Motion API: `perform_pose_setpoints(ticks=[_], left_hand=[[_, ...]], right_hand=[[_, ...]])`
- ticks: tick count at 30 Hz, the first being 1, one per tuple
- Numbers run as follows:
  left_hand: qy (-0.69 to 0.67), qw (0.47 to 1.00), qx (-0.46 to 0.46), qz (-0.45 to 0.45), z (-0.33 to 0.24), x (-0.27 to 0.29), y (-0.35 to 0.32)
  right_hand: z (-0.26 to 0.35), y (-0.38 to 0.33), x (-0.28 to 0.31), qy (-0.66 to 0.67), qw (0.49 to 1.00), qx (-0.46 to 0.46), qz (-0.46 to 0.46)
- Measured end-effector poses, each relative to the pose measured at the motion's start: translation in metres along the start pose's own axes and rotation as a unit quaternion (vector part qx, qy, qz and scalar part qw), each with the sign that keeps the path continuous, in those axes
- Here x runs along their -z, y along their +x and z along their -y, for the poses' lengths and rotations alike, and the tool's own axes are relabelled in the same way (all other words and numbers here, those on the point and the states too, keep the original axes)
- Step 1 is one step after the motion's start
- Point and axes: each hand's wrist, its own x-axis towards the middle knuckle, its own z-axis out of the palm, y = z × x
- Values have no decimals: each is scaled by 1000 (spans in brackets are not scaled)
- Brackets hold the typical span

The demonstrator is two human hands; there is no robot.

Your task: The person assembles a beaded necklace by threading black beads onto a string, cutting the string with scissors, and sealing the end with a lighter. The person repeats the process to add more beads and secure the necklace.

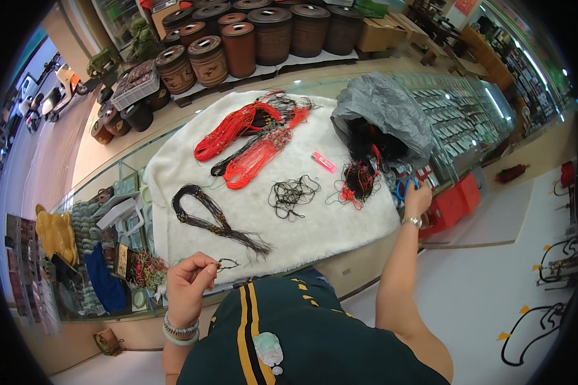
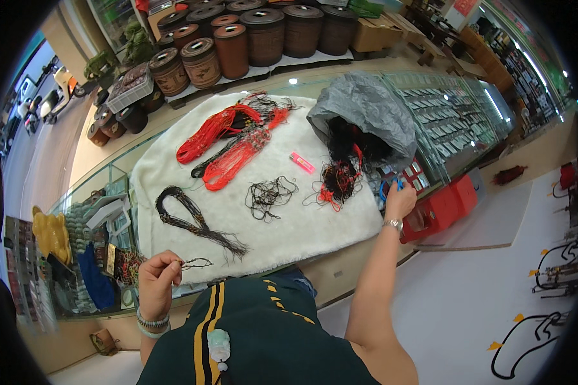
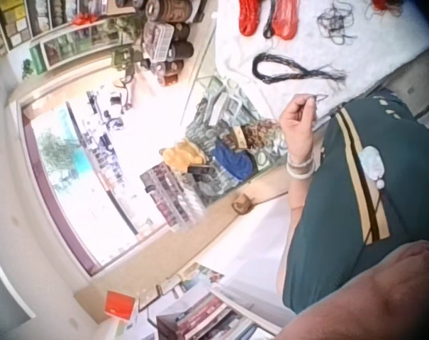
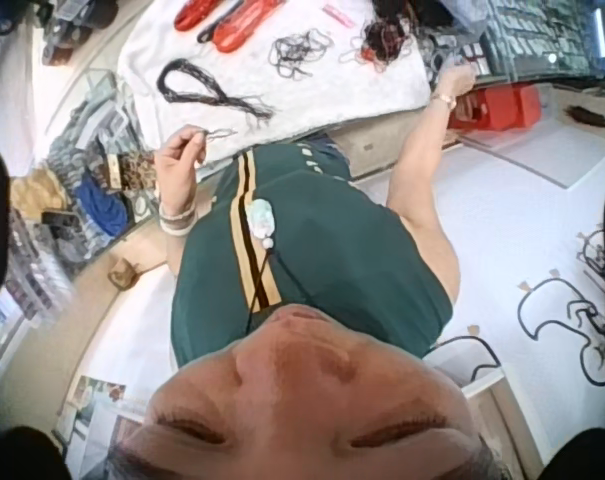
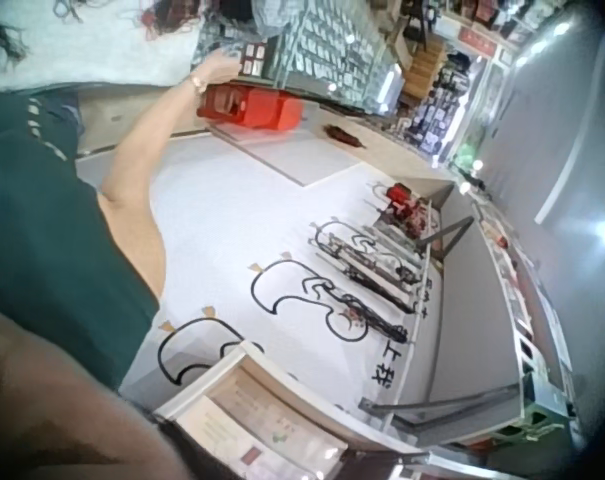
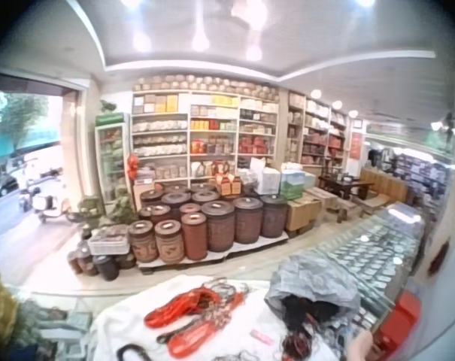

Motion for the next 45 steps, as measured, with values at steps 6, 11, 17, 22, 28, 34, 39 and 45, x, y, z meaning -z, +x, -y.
perform_pose_setpoints(ticks=[6, 11, 17, 22, 28, 34, 39, 45], left_hand=[[-8, 1000, 4, -18, 0, -8, 5], [-2, 999, 9, -53, -5, -7, 0], [26, 996, -44, -73, -6, -8, -3], [67, 990, -106, -61, 0, -15, 1], [228, 952, -187, -81, -4, -15, -3], [300, 923, -225, -89, -7, -20, -10], [313, 919, -229, -69, -7, -19, -11], [317, 918, -231, -59, -8, -19, -10]], right_hand=[[136, -82, -9, 357, 862, 332, 141], [185, -92, -54, 67, 873, 458, 153], [204, -80, -20, 160, 886, 382, 210], [218, -124, 77, 541, 519, 185, 636], [220, -184, 163, 496, 351, 210, 766], [229, -211, 180, 493, 520, 312, 624], [232, -218, 182, 463, 564, 344, 590], [237, -219, 183, 445, 580, 382, 565]])
